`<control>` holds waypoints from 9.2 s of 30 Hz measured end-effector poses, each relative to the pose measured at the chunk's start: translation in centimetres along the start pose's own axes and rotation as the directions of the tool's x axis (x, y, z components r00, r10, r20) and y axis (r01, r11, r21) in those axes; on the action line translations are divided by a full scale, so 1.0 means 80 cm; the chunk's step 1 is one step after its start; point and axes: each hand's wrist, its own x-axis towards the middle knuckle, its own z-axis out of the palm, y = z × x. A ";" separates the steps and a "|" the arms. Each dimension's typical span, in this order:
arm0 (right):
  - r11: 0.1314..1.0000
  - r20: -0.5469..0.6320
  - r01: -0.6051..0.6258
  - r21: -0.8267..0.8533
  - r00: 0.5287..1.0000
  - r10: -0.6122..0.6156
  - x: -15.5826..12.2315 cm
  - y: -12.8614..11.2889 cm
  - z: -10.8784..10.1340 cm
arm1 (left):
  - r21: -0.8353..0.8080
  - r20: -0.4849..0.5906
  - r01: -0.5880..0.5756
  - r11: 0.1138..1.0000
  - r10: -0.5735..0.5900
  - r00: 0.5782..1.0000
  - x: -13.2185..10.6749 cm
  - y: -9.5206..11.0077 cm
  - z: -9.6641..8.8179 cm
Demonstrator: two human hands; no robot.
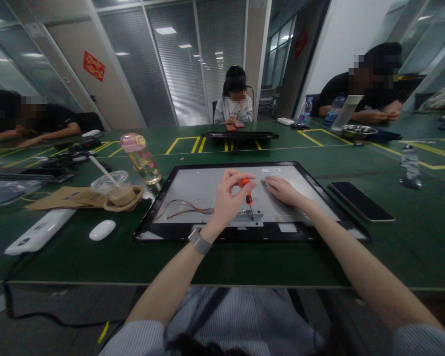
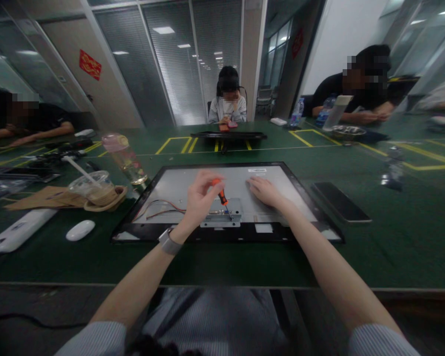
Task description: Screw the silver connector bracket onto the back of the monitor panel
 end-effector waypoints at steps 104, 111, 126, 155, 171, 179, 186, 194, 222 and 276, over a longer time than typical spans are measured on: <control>1.000 0.034 -0.007 0.003 0.999 0.007 0.000 -0.001 -0.003 | -0.054 0.050 0.143 0.988 -0.140 0.989 0.012 -0.006 -0.014; 1.000 0.024 0.012 0.023 1.000 -0.012 -0.002 0.000 -0.004 | -0.239 0.094 0.209 0.948 -0.192 0.977 0.011 -0.014 -0.011; 1.000 0.021 0.023 0.002 1.000 -0.023 -0.001 0.002 -0.002 | -0.145 0.088 0.184 0.972 -0.172 0.981 0.011 -0.011 -0.012; 0.999 0.015 0.013 0.038 1.000 -0.014 -0.002 0.002 -0.002 | -0.173 0.117 0.216 0.961 -0.198 0.973 0.012 -0.010 -0.012; 0.999 0.020 0.011 0.034 1.000 -0.011 -0.002 0.003 -0.002 | -0.167 0.153 0.221 0.961 -0.196 0.968 0.011 -0.012 -0.012; 1.000 0.022 0.023 0.022 0.999 -0.024 -0.003 0.002 -0.004 | -0.327 0.217 0.273 0.905 -0.209 0.954 0.010 -0.012 -0.010; 1.000 -0.002 0.015 0.020 1.000 -0.015 -0.002 0.003 0.000 | -0.150 0.136 0.208 0.966 -0.189 0.973 0.011 -0.001 -0.010; 1.000 0.015 0.007 0.028 1.000 -0.008 -0.005 0.000 -0.004 | -0.231 0.121 0.195 0.953 -0.171 0.978 0.010 -0.008 -0.011; 0.999 -0.009 0.029 0.030 1.000 -0.029 -0.003 0.005 0.000 | -0.206 0.074 0.146 0.968 -0.133 0.988 0.007 -0.002 -0.004; 0.999 0.006 0.022 0.024 1.000 -0.023 -0.006 -0.003 -0.007 | -0.147 0.096 0.160 0.976 -0.147 0.984 0.007 -0.001 -0.006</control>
